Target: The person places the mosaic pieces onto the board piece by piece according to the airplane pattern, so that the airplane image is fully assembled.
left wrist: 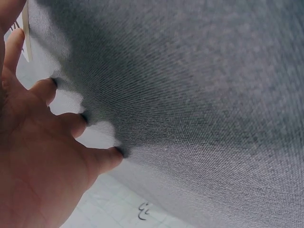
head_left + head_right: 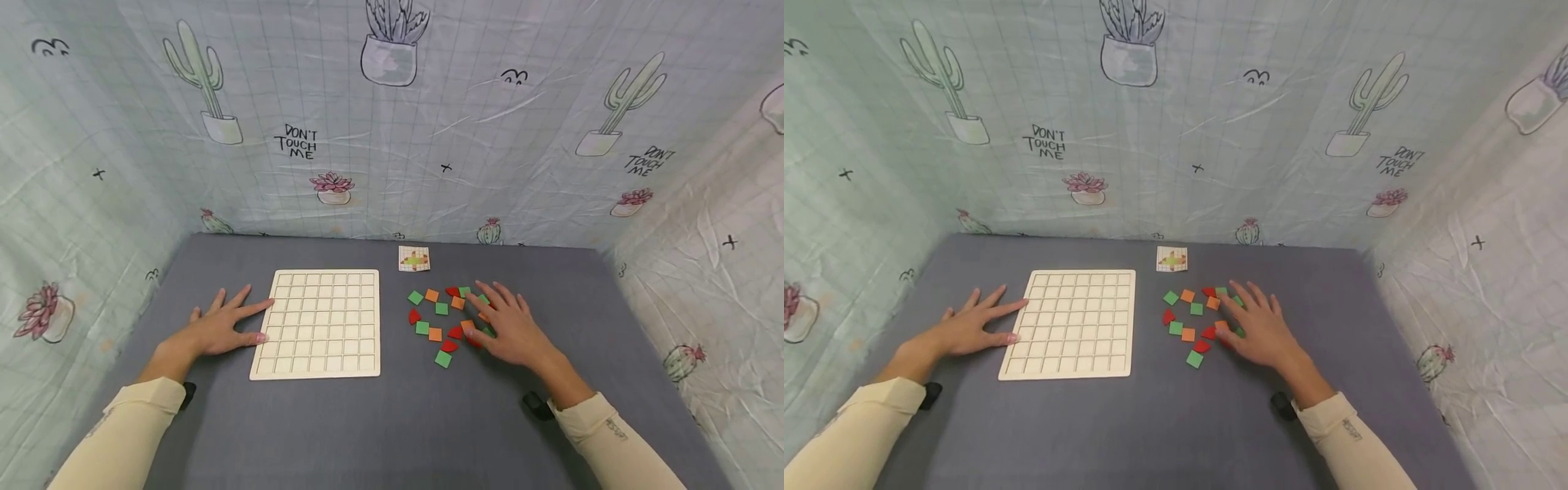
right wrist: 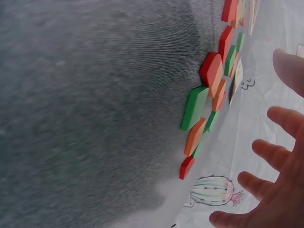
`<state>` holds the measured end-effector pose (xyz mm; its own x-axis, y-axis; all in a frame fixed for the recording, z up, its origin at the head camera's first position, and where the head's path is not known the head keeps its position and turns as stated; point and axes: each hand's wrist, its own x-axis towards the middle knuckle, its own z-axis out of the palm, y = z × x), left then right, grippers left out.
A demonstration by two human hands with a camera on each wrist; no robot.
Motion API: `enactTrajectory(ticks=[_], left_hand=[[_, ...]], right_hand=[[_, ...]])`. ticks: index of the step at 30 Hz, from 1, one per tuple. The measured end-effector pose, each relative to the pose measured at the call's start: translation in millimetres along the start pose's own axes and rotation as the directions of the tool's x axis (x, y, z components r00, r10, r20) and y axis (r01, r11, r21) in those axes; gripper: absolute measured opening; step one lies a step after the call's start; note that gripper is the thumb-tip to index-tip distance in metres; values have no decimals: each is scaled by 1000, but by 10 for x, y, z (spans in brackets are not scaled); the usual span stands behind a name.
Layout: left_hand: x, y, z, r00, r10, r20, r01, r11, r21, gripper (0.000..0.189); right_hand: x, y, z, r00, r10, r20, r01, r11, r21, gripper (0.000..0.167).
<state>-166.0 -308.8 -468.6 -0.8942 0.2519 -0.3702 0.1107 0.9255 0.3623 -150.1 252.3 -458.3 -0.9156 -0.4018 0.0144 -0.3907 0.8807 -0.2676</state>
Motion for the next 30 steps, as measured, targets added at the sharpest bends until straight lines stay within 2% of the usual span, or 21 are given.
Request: enactTrajectory(ticks=[8,20,30], left_hand=[[-8,35,-29,1000,1,0,-1,1000,-3,88],[-29,33,22,1000,1,0,-1,1000,-2,87],[-37,38,-17,1000,5,-2,-5,1000,-11,88]], right_hand=[[-117,41,-6,999,-44,6,44,999,25,71],[-278,95,116,999,-27,23,27,1000,11,63],[-330,105,197,997,-44,-56,46,998,32,53]])
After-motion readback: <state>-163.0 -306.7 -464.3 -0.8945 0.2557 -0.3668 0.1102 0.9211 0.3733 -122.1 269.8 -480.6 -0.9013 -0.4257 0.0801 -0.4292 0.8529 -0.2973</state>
